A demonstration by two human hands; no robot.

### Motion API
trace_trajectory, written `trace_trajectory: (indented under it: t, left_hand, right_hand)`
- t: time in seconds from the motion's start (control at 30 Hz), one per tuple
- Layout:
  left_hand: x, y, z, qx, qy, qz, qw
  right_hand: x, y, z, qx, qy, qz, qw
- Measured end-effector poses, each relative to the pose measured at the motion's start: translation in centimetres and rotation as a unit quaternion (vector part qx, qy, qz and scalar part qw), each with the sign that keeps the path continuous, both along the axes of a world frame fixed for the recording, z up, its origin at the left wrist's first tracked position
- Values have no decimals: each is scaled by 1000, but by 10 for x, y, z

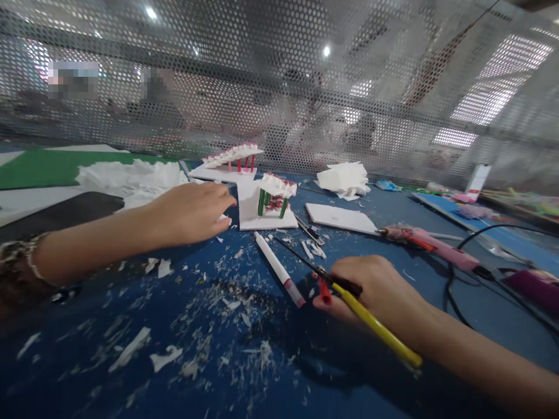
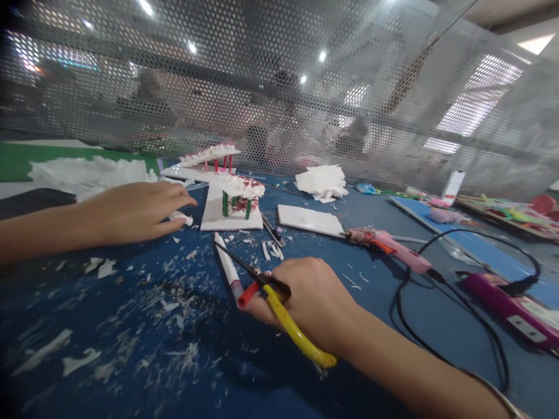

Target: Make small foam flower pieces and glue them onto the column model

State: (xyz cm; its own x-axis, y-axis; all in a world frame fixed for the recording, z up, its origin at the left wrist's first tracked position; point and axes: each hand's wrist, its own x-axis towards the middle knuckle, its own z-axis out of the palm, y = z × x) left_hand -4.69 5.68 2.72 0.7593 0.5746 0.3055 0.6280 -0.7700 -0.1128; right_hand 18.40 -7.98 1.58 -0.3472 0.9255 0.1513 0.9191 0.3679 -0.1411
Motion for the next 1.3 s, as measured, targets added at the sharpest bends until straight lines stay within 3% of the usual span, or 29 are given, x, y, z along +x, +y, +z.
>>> trace_trajectory:
  t: [0.07, 0.13, 0.33, 0.43, 0.53, 0.67, 0.8, 0.97, 1.1, 1.2, 1.23, 1.3]
  left_hand:
    - [7, -5, -4, 11, 21, -35, 999]
    - [16, -18, -6, -25, 9, -81, 996]
    - [48, -50, -17, -138, 13, -170, 976]
    - [69, -56, -20, -113, 25, -167, 979]
    - [91, -57, -20, -83, 46, -160, 983]
    - [105, -55, -22, -120, 54, -187, 973]
    - [93, -54, -18, -213, 10, -193, 958]
    - [55, -59, -2, -376, -143, -188, 896]
    - [34, -62, -1, -539, -250, -140, 792]
    - [29, -61, -6, -615, -294, -118, 722]
    - [28, -60, -8, -626, -300, -114, 711]
    - [25, -57, -11, -621, -305, -109, 714]
  right_hand:
    - [1, 1, 3, 28, 25, 19, 999]
    - [3, 3, 8, 53, 59, 15, 997]
    - [14, 10, 18, 51, 130, -117, 983]
    - [19, 13, 19, 43, 121, -163, 978]
    - [20, 14, 20, 45, 72, -167, 982]
    - [18, 12, 21, 47, 40, -147, 987]
    - [19, 11, 19, 46, 47, -157, 985]
    - [23, 16, 14, 22, -6, -178, 984]
    - [26, 21, 5, -32, -100, -192, 976]
    - [27, 24, -2, -63, -143, -184, 970]
    - [27, 24, -2, -68, -147, -177, 971]
    - [28, 22, 0, -74, -142, -162, 974]
